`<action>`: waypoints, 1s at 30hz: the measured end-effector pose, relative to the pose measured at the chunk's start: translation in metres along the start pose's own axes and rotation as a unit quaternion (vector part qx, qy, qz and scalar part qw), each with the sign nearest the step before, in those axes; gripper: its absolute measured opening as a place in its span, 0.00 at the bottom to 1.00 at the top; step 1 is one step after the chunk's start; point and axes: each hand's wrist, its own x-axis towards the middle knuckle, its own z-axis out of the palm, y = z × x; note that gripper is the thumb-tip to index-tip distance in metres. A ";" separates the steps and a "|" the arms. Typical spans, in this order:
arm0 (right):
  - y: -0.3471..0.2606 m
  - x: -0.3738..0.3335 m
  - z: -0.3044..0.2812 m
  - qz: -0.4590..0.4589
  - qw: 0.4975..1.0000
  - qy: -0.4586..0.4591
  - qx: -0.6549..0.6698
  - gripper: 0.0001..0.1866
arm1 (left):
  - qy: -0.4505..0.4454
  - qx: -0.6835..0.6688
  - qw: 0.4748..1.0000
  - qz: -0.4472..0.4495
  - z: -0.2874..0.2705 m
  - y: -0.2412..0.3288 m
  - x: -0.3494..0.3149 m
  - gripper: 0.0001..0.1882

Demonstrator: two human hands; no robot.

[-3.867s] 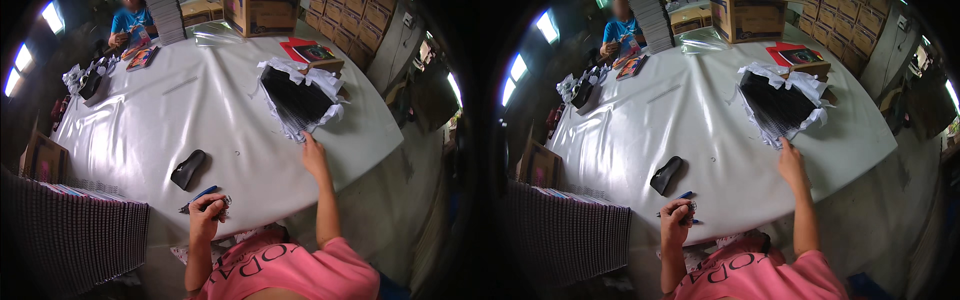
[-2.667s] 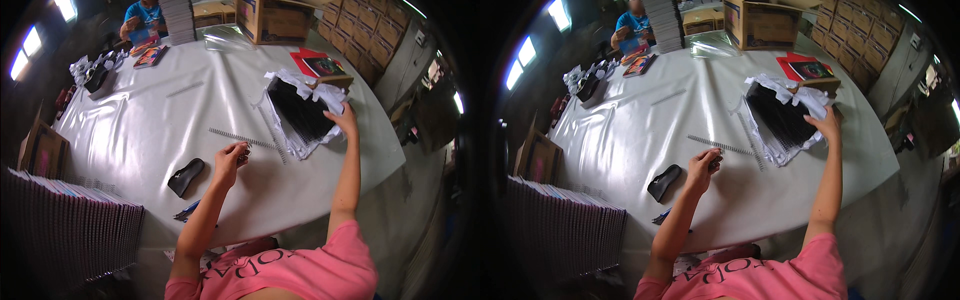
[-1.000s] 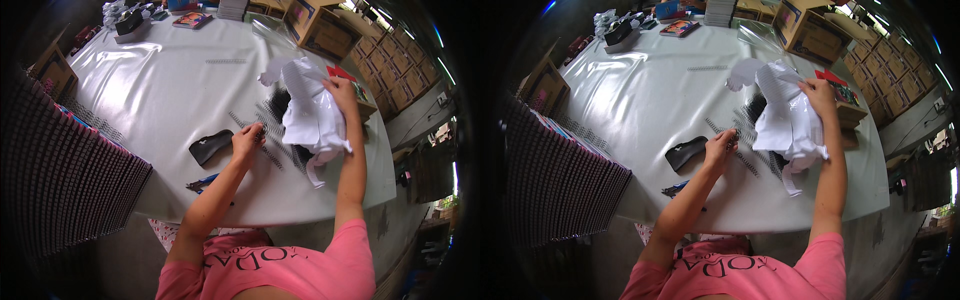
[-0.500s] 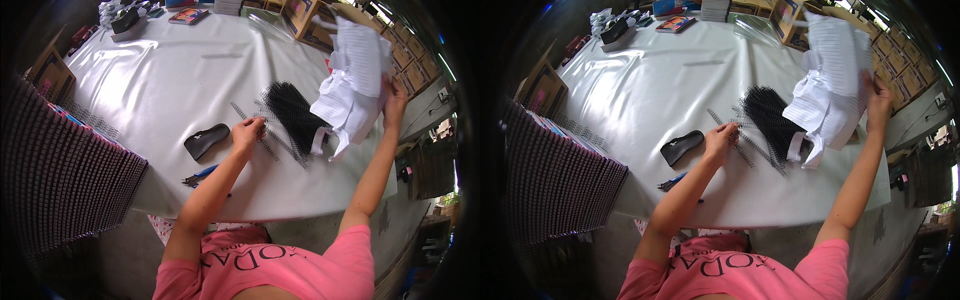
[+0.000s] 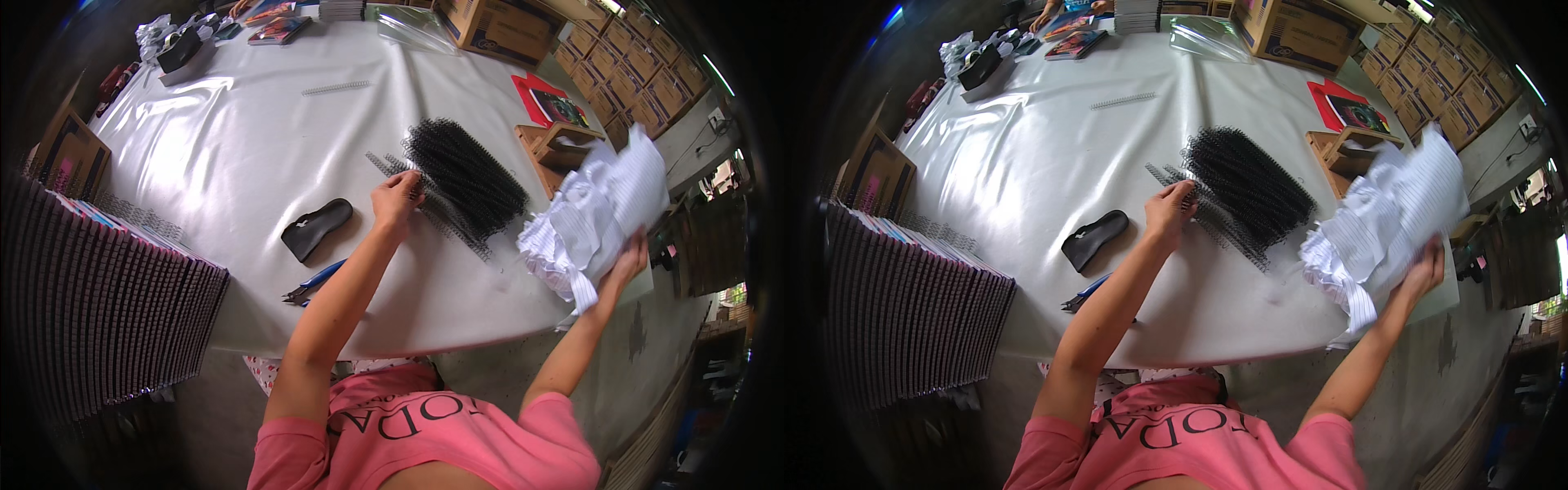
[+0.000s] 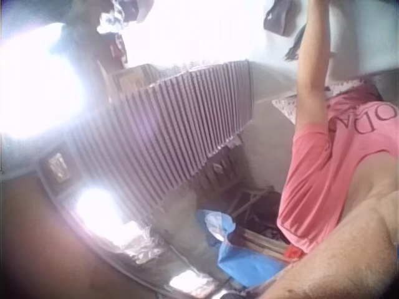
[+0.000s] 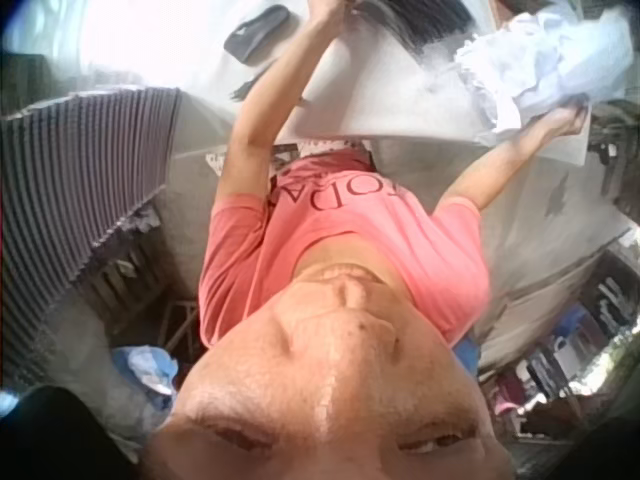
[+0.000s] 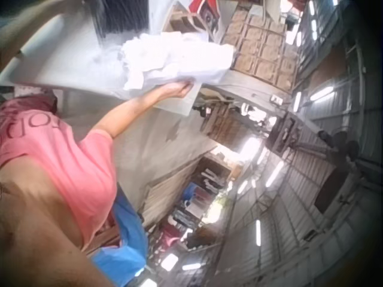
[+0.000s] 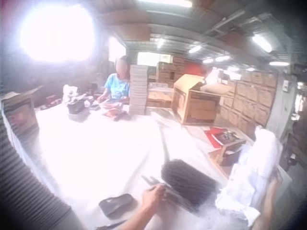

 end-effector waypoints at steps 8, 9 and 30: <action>0.001 -0.056 -0.022 -0.011 0.996 0.081 -0.034 0.20 | -0.067 -0.058 0.996 -0.028 -0.011 0.017 0.001 0.07; -0.001 -0.058 -0.011 -0.025 0.997 0.055 -0.046 0.20 | -0.071 -0.077 0.994 -0.030 -0.012 0.023 0.000 0.08; 0.093 -0.241 0.426 0.164 0.702 -0.682 0.123 0.21 | 0.123 0.061 0.957 0.256 -0.094 0.164 0.027 0.10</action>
